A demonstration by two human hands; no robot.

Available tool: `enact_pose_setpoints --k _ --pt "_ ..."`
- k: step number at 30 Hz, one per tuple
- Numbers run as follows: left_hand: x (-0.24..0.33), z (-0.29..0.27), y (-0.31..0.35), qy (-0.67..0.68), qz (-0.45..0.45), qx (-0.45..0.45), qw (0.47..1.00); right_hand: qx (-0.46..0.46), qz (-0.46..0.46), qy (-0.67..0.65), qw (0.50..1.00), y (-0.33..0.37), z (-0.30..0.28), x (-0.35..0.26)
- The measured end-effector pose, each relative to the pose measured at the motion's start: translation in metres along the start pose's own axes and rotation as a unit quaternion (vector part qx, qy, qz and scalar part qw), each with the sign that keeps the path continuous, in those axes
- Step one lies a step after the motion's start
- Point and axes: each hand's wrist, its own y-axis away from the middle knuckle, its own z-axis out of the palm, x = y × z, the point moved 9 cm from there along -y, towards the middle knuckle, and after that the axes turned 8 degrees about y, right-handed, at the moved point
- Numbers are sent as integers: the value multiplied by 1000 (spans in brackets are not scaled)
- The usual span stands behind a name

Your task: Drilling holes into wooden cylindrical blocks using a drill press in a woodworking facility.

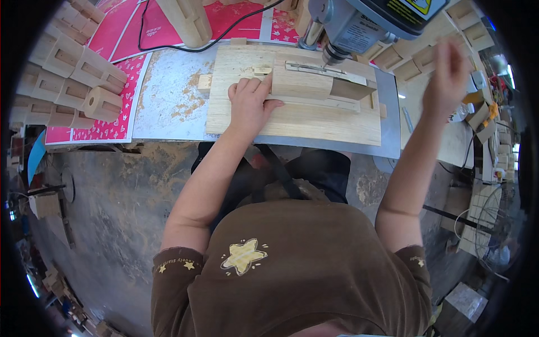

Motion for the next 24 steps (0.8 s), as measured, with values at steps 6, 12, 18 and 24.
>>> enact_pose_setpoints --k 6,12,18,24 --pt "-2 1 2 -15 2 -1 1000 -85 200 -79 973 -103 56 30" --pt "1 -3 3 -44 15 -7 999 -120 -87 255 956 -27 31 -82" --pt "5 0 0 -46 27 -9 999 -76 -82 201 973 77 18 -74" --pt "4 -1 -1 -39 24 -7 999 -29 -114 164 979 124 47 -22"
